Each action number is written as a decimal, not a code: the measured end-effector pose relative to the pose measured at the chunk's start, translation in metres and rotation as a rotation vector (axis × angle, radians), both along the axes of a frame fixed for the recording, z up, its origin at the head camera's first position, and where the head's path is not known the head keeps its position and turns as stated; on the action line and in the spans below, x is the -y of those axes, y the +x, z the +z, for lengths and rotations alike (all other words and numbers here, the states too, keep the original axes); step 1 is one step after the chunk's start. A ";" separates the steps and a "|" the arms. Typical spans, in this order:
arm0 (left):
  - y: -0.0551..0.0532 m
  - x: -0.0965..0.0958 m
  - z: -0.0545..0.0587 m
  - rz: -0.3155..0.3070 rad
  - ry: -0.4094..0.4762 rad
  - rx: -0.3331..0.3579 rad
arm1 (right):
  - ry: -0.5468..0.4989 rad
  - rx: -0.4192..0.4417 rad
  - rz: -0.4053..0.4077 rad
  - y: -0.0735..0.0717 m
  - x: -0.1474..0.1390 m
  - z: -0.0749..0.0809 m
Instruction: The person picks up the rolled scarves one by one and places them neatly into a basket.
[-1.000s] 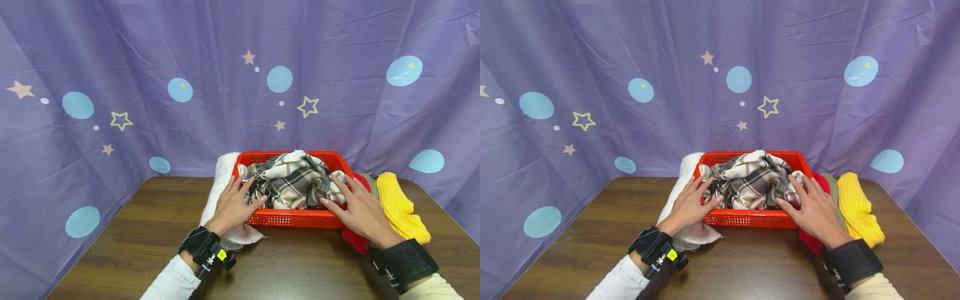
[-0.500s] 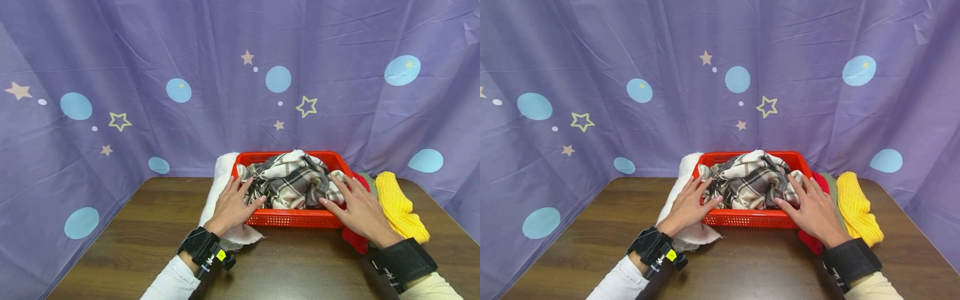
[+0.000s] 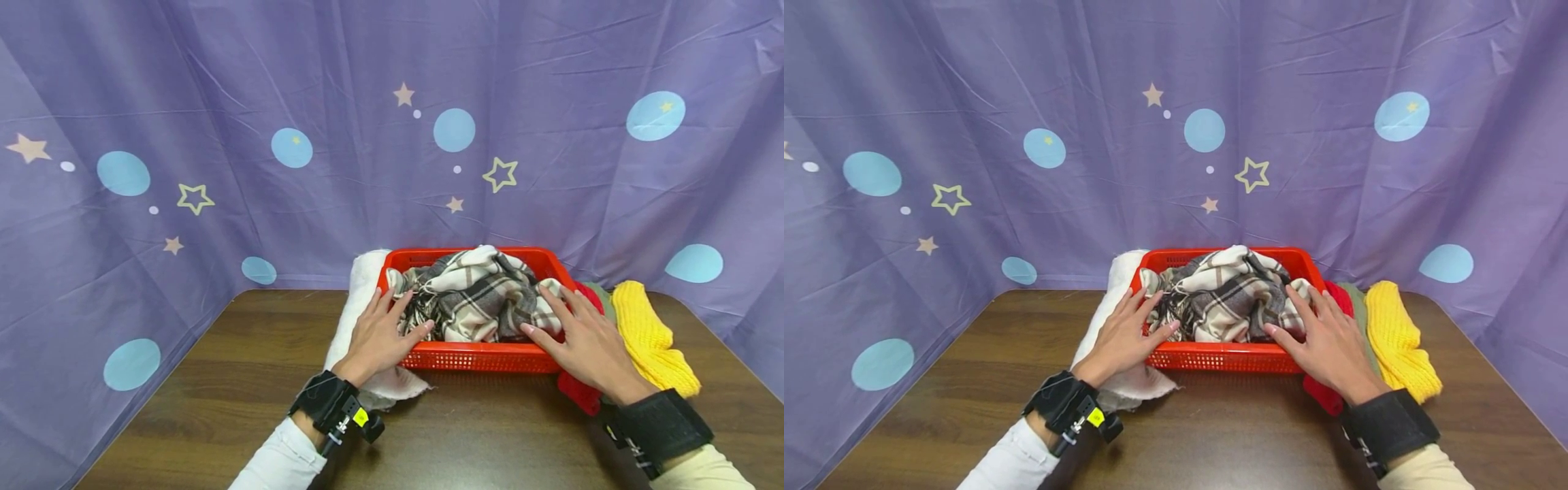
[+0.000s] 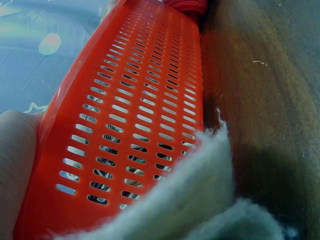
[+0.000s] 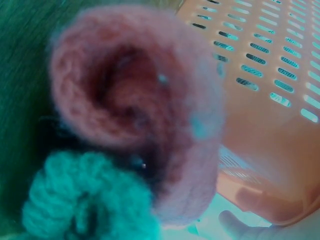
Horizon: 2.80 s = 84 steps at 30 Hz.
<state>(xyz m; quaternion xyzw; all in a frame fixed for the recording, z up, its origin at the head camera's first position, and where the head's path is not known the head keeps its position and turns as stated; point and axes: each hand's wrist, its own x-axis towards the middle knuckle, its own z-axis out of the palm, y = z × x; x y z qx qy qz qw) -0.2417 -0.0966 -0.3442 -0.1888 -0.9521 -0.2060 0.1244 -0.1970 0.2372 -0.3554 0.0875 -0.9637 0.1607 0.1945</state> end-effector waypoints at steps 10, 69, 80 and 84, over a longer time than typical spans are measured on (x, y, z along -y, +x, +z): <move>-0.001 0.000 0.001 0.002 -0.002 -0.001 | -0.002 0.009 0.002 0.000 0.000 0.001; -0.011 0.057 -0.004 0.211 0.204 0.370 | -0.012 0.024 0.012 0.000 -0.001 0.002; -0.015 0.060 -0.015 0.285 0.106 0.203 | 0.005 0.030 0.016 -0.001 0.000 0.003; -0.015 0.066 -0.016 0.298 0.094 0.143 | 0.003 0.031 0.014 -0.001 0.000 0.003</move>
